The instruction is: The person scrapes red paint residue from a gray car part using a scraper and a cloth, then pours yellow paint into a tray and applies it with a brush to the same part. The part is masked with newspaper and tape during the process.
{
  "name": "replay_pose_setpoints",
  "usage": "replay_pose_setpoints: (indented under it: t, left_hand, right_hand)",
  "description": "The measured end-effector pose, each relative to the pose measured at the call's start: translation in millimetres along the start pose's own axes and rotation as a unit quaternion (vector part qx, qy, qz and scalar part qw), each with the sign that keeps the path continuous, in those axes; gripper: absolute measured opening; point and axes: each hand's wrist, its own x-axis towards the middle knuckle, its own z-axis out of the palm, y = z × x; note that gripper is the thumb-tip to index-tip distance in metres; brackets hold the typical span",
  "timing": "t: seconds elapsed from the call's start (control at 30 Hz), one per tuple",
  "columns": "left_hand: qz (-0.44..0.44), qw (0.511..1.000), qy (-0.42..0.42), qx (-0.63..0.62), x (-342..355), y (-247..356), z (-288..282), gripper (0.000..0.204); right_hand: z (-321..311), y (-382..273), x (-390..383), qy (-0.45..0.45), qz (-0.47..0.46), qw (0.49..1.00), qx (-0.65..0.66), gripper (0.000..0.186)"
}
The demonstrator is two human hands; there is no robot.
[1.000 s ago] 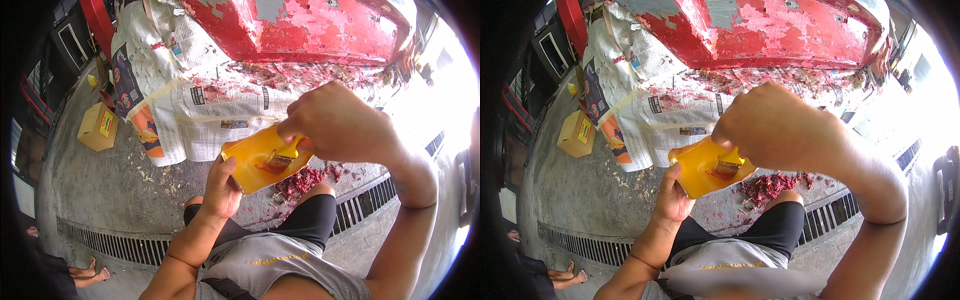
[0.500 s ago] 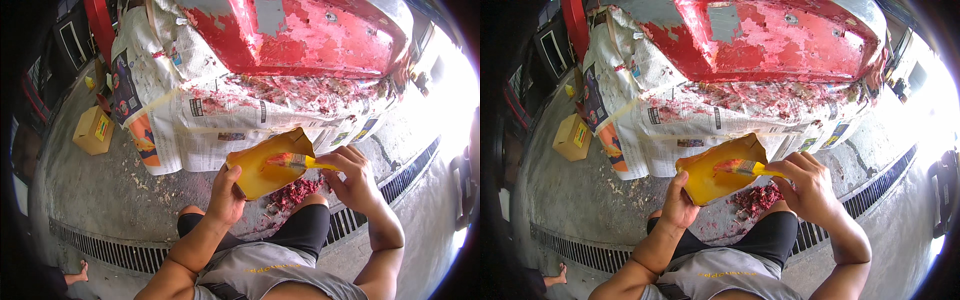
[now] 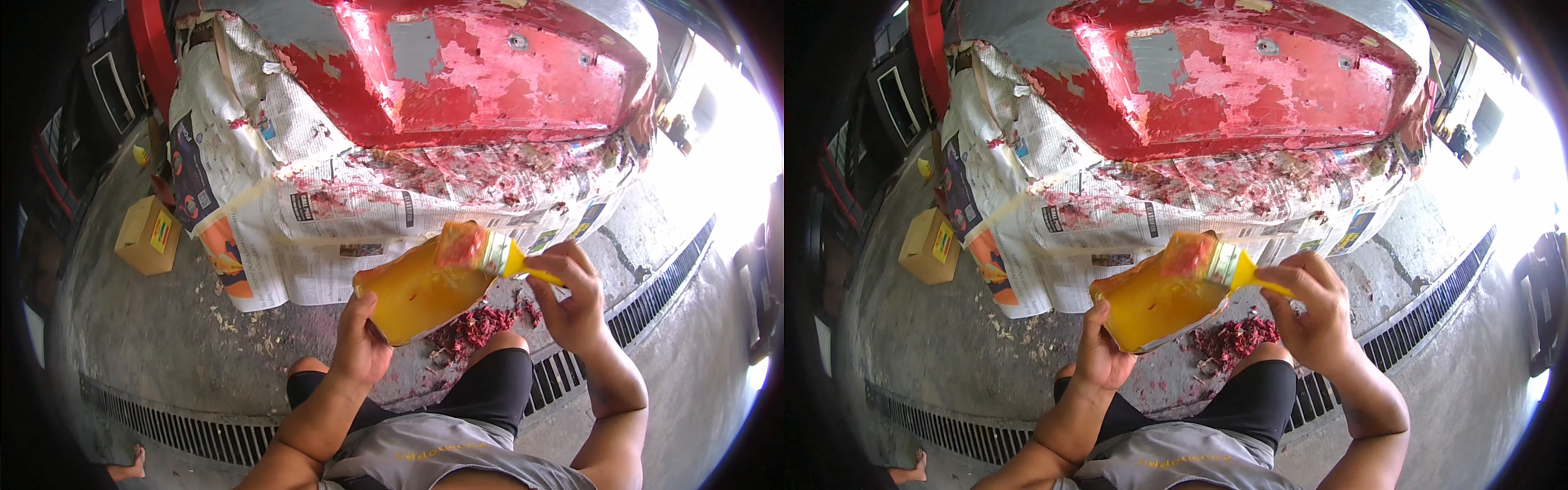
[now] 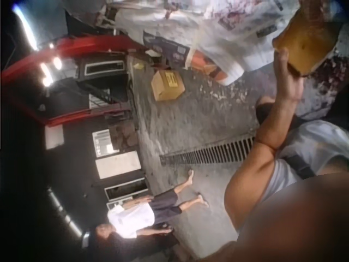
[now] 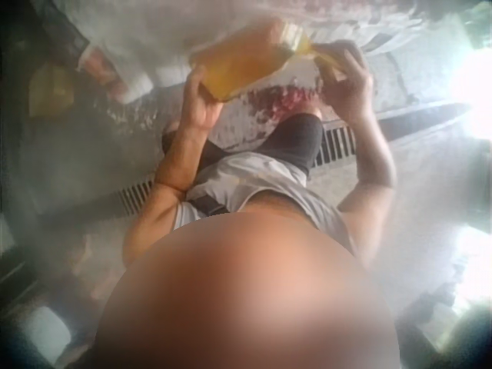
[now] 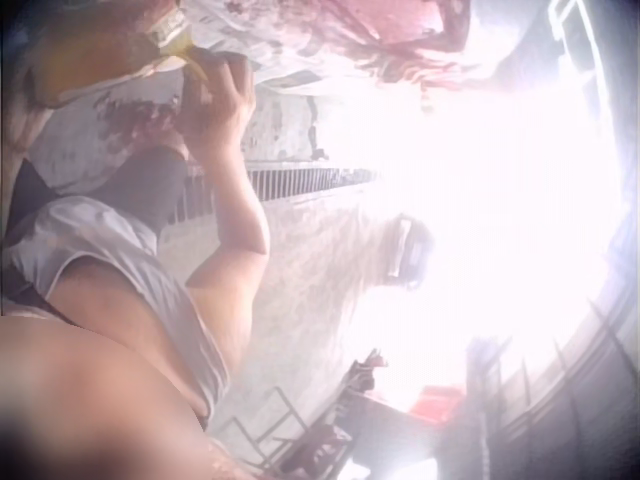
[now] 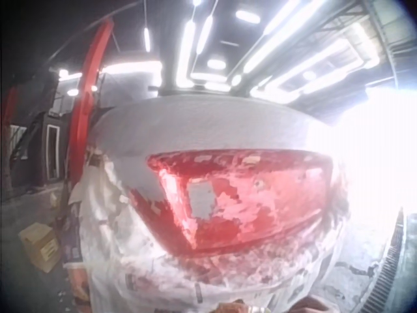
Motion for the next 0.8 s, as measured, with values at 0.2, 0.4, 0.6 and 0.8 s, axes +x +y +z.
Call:
replay_pose_setpoints:
  t: [0.2,0.4,0.6,0.8]
  left_hand:
    - [0.015,1.000,0.001,-0.008,-6.4,0.8,0.4,0.069]
    - [0.014,1.000,-0.006,-0.023,-16.1,2.7,-6.7,0.069]
    - [0.015,0.999,-0.003,-0.028,-22.3,7.0,-16.9,0.069]
    - [0.020,0.999,-0.004,-0.032,-24.2,10.3,-21.3,0.068]
  right_hand:
    - [-6.5,31.3,39.6,0.045,0.089,0.987,-0.130,0.021]
    - [23.0,98.2,80.0,0.077,0.083,0.965,-0.236,0.023]
    - [47.1,116.6,76.9,0.067,0.112,0.955,-0.266,0.022]
    - [45.9,121.9,97.2,0.087,0.082,0.953,-0.278,0.023]
